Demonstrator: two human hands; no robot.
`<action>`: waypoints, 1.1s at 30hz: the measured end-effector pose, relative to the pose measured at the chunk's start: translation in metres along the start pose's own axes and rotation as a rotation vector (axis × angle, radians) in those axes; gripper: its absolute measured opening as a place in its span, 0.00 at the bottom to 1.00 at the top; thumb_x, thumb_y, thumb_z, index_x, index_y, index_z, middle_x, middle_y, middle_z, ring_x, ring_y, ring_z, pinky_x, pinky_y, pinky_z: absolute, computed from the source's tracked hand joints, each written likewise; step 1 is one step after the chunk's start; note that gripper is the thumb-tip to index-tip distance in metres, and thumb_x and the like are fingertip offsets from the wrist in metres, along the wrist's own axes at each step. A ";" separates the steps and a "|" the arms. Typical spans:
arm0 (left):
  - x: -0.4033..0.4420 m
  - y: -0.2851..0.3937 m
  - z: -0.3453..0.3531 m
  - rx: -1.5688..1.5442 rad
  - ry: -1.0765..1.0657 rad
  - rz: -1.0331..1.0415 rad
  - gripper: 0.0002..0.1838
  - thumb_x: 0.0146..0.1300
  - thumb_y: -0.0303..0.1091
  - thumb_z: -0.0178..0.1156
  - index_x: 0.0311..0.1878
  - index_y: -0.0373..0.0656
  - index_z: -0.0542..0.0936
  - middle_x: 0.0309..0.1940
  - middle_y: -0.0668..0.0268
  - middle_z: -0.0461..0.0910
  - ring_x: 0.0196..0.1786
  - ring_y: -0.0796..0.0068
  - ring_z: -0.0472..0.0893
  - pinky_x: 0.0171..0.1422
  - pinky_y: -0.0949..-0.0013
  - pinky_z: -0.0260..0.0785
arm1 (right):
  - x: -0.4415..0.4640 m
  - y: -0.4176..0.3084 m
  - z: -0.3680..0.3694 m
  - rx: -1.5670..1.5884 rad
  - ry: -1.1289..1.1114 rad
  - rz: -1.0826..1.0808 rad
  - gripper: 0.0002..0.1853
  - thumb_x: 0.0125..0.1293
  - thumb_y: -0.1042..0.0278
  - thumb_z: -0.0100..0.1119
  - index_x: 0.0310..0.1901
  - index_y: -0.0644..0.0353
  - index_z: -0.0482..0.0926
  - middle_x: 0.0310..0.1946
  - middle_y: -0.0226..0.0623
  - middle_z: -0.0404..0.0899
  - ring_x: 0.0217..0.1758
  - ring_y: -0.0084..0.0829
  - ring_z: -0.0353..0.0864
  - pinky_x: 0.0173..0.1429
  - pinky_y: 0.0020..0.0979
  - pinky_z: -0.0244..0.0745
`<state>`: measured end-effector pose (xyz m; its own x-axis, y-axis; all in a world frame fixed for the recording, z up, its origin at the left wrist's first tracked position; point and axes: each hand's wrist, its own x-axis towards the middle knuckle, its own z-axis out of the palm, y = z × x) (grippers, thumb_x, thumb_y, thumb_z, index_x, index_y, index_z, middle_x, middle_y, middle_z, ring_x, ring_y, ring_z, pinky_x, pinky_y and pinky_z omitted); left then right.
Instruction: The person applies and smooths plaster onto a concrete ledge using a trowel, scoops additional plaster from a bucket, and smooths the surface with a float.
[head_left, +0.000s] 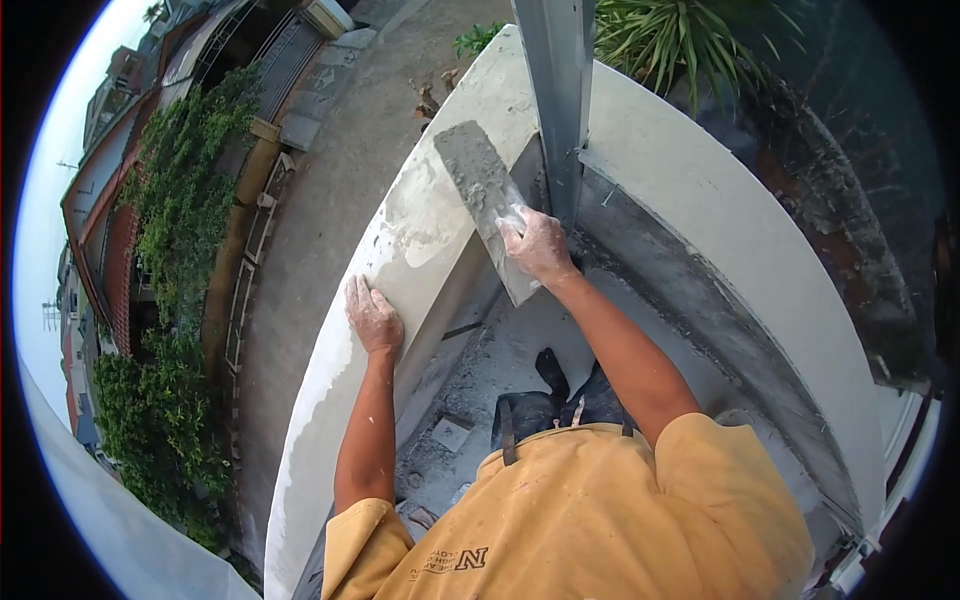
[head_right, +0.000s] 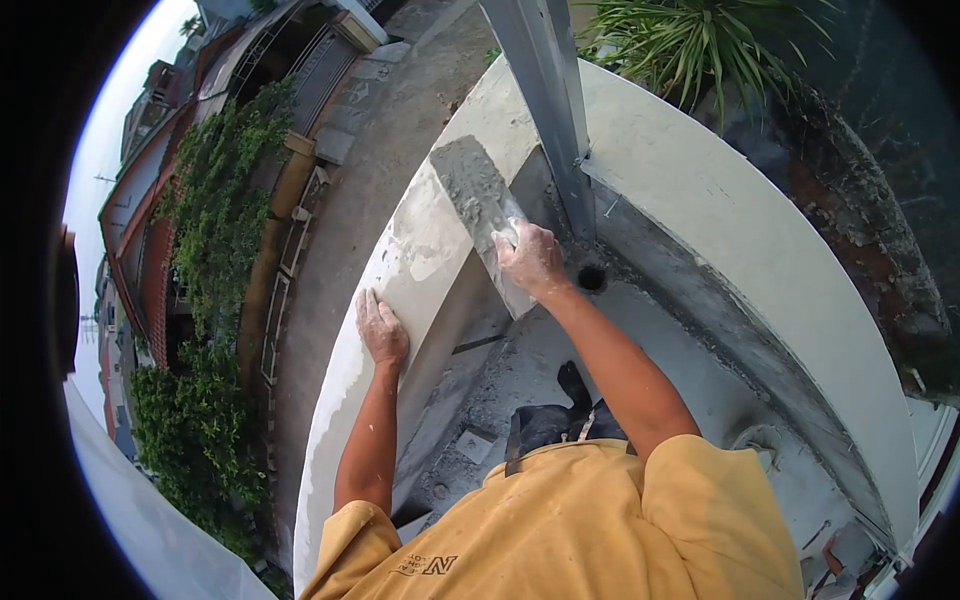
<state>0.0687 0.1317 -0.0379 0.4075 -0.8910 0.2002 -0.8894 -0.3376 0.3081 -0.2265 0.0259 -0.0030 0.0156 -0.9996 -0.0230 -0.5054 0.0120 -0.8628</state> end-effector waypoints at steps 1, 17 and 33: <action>-0.002 0.000 0.001 0.000 -0.005 0.002 0.25 0.69 0.36 0.45 0.65 0.31 0.69 0.69 0.46 0.63 0.74 0.51 0.59 0.77 0.55 0.45 | 0.011 0.024 0.003 0.018 0.131 -0.016 0.26 0.62 0.53 0.62 0.49 0.73 0.79 0.42 0.62 0.81 0.48 0.56 0.81 0.55 0.44 0.76; 0.003 0.002 0.000 -0.008 -0.028 0.069 0.26 0.69 0.35 0.45 0.66 0.31 0.67 0.69 0.44 0.62 0.73 0.49 0.59 0.77 0.52 0.44 | 0.040 0.054 0.054 0.240 0.309 -0.063 0.24 0.62 0.58 0.65 0.51 0.71 0.79 0.48 0.57 0.82 0.53 0.47 0.82 0.56 0.34 0.76; -0.001 -0.008 0.001 -0.039 -0.049 0.124 0.25 0.69 0.34 0.44 0.67 0.33 0.67 0.70 0.47 0.62 0.74 0.50 0.58 0.77 0.49 0.42 | 0.041 -0.001 -0.001 -0.504 0.177 -0.045 0.12 0.58 0.64 0.58 0.36 0.63 0.83 0.36 0.55 0.83 0.43 0.55 0.83 0.50 0.47 0.79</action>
<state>0.0756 0.1349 -0.0419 0.2835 -0.9393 0.1935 -0.9233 -0.2128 0.3198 -0.2268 -0.0152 -0.0027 -0.0767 -0.9884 0.1313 -0.8599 -0.0011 -0.5105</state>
